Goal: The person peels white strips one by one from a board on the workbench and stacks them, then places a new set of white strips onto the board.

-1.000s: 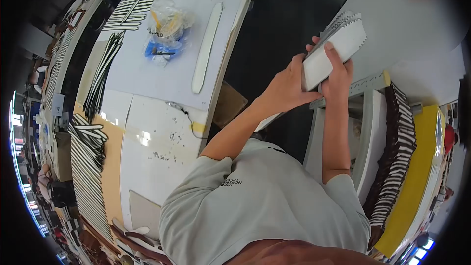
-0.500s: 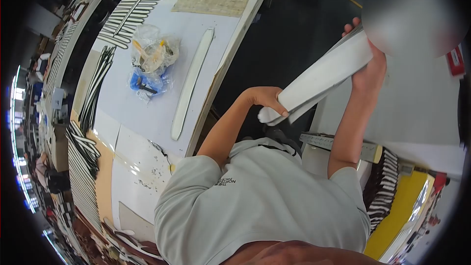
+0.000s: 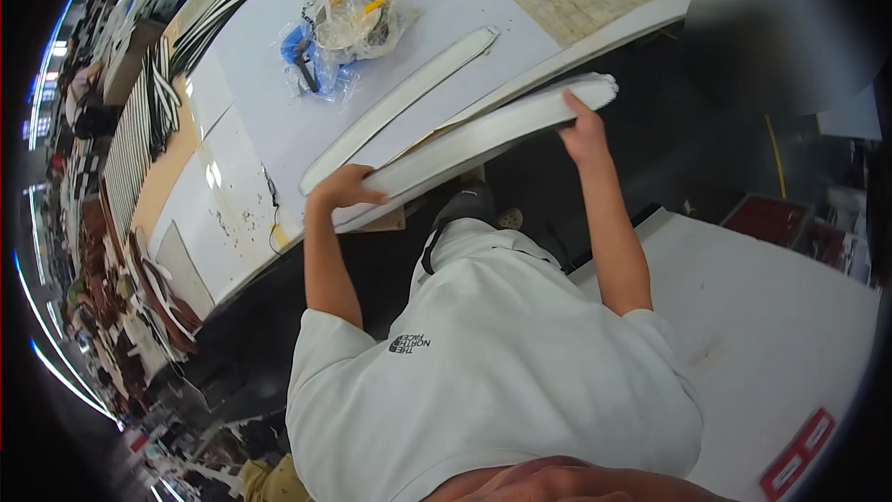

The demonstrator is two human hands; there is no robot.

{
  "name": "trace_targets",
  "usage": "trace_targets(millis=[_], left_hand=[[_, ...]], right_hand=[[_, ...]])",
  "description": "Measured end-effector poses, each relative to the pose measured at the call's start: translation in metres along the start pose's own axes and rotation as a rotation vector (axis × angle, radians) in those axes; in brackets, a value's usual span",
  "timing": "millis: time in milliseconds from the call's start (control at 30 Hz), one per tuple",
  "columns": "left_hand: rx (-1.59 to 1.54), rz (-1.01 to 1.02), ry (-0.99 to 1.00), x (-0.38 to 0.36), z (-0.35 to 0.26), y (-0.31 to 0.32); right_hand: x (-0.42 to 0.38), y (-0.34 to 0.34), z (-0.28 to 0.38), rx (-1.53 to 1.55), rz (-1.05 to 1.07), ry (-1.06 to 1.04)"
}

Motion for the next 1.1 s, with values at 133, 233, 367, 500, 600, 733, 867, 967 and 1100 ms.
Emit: trace_targets(millis=[133,233,367,500,600,733,867,967,1100], left_hand=[[-0.056,-0.141,-0.236,-0.040,0.057,-0.043],[-0.121,-0.166,-0.376,-0.046,0.095,-0.065],[-0.143,-0.147,-0.494,-0.031,0.122,-0.081],[0.033,-0.093,-0.576,0.007,0.177,-0.052],[0.208,-0.145,-0.742,0.016,0.143,-0.056],[0.240,-0.463,-0.534,0.039,0.078,-0.079],[0.206,-0.836,0.024,0.117,-0.008,-0.089],[0.290,-0.970,0.169,0.161,-0.053,-0.104],[0.223,-0.911,0.010,0.199,-0.040,-0.099]], right_hand=[[0.063,0.064,-0.043,-0.194,0.030,0.217],[0.103,0.103,-0.054,-0.295,0.053,0.288],[0.158,0.118,-0.057,-0.479,0.008,0.341],[0.211,0.093,-0.046,-0.997,-0.162,0.257],[0.208,0.093,-0.034,-1.159,-0.246,0.176],[0.190,0.082,-0.007,-1.144,-0.294,0.059],[0.196,0.069,-0.001,-1.741,-0.190,-0.335],[0.183,0.095,-0.016,-1.891,-0.191,-0.328],[0.195,0.096,-0.021,-1.967,-0.123,-0.290]])
Point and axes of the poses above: each hand's wrist, its own x-axis towards the middle knuckle, its own y-axis out of the palm, z = x × y, the point moved 9 cm from there along x, towards the middle knuckle, and after that the axes turned 15 degrees about y, right-handed, at the moved point
